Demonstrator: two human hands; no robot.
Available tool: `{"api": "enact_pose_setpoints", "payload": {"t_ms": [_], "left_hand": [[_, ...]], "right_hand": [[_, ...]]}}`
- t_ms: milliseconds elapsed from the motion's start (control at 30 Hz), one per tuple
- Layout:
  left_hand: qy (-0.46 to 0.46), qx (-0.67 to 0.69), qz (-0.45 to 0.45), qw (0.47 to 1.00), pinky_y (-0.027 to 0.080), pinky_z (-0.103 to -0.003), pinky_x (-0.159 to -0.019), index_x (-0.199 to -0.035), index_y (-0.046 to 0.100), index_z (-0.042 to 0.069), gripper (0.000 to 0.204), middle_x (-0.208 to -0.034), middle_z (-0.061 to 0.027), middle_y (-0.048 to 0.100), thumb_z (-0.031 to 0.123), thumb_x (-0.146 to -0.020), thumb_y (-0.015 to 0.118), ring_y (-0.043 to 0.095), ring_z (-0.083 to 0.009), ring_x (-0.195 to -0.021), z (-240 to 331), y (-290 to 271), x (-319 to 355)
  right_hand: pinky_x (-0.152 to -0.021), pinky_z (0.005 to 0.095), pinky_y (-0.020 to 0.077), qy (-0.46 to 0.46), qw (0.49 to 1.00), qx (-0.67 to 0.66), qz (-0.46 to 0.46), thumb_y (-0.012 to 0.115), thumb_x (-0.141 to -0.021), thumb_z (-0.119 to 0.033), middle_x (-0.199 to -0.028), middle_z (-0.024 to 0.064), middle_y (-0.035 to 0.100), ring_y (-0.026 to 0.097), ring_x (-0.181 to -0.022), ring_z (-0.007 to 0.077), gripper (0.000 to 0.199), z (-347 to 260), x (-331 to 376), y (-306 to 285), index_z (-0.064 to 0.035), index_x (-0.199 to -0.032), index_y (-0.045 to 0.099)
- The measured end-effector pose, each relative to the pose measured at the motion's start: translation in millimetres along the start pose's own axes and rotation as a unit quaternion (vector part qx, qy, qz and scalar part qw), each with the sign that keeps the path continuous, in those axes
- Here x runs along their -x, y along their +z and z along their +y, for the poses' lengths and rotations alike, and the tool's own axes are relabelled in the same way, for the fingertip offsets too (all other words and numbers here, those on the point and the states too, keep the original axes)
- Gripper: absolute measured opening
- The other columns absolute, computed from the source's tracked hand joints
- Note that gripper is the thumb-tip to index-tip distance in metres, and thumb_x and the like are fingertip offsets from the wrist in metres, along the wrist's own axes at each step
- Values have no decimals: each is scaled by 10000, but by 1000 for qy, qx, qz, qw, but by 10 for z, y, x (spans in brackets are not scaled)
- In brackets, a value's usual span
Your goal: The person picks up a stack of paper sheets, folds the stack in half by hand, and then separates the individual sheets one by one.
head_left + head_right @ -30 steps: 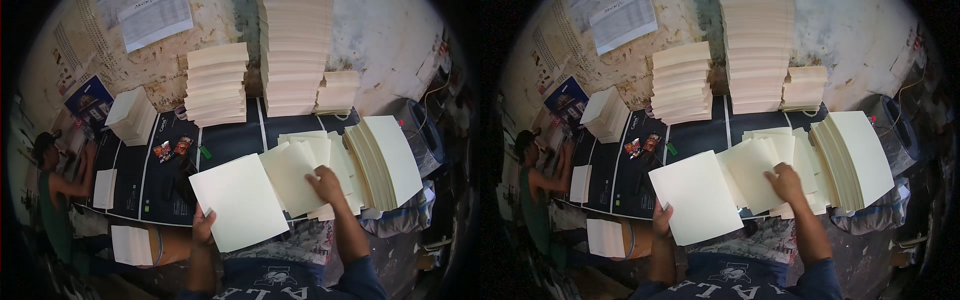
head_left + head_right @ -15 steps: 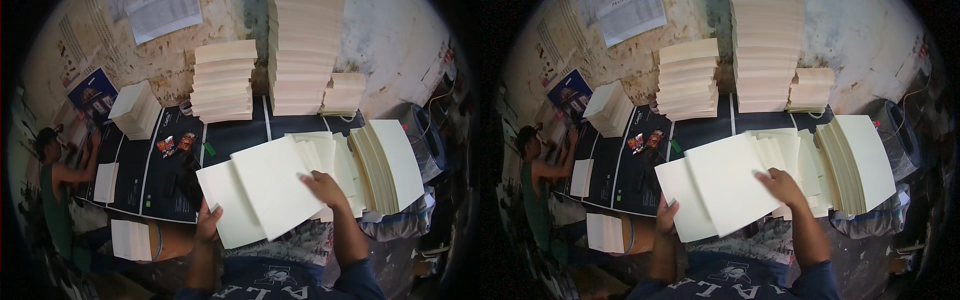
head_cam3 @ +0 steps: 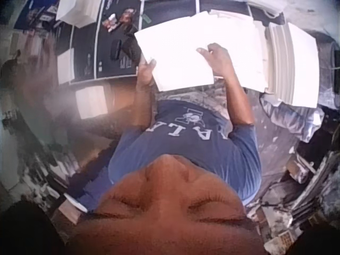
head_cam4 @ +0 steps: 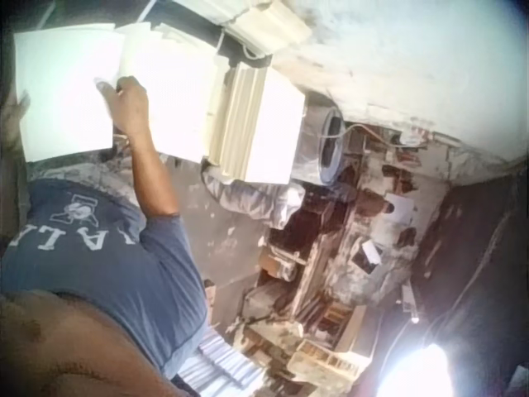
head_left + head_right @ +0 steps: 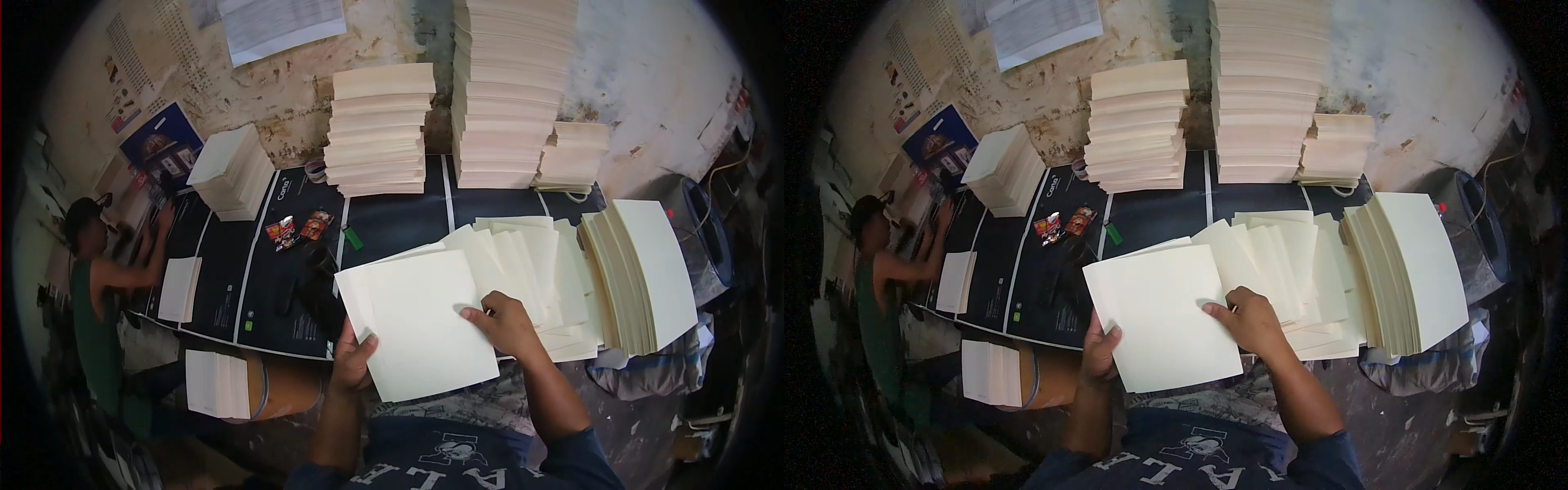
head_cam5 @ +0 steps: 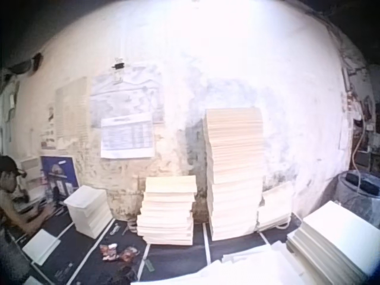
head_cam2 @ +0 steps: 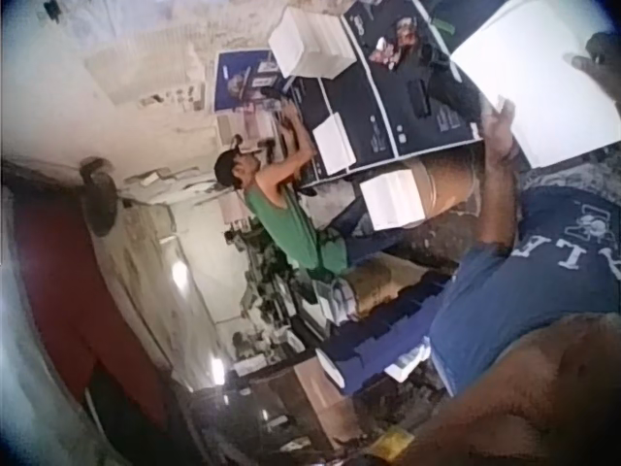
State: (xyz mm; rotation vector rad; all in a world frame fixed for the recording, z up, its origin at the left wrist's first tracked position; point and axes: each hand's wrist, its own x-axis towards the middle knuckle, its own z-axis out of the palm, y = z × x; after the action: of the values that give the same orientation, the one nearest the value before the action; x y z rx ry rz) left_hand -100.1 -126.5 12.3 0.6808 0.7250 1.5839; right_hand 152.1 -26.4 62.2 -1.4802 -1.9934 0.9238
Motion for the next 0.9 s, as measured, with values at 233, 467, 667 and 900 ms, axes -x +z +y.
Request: {"api": "enact_pose_setpoints", "payload": {"t_ms": [233,467,667,900], "left_hand": [[9,-53,17,998,465,-367,-974,-1456,290,55,605,-1317,-129,514,-22,-906,531,540,-205,-1183,-10,23,-17],[0,-2,20,1000,481,-375,-967,-1442,303,43,576,-1300,-134,527,-24,-914,525,555,-208,-1169,-20,1,-20],[-6,41,-17,999,480,-379,-977,-1471,245,56,581,-1323,-123,510,62,-965,530,553,-205,-1172,-170,-91,-38],[8,55,-39,998,469,-377,-987,-1495,200,86,583,-1343,-113,493,96,-991,494,537,-201,-1191,-259,-153,-95]], "right_hand": [[-530,341,440,35,998,-52,12,730,-855,-357,-626,129,573,525,-559,173,431,-51,76,10,44,-764,604],[-505,284,400,83,988,-126,-7,711,-883,-318,-590,33,533,483,-563,100,391,35,84,-43,21,-729,592],[-519,275,413,85,990,-112,-8,713,-874,-354,-609,45,566,502,-574,102,401,64,103,53,34,-801,646],[-519,303,445,97,988,-122,21,714,-864,-418,-616,105,597,541,-566,145,485,144,69,147,61,-819,658]]}}
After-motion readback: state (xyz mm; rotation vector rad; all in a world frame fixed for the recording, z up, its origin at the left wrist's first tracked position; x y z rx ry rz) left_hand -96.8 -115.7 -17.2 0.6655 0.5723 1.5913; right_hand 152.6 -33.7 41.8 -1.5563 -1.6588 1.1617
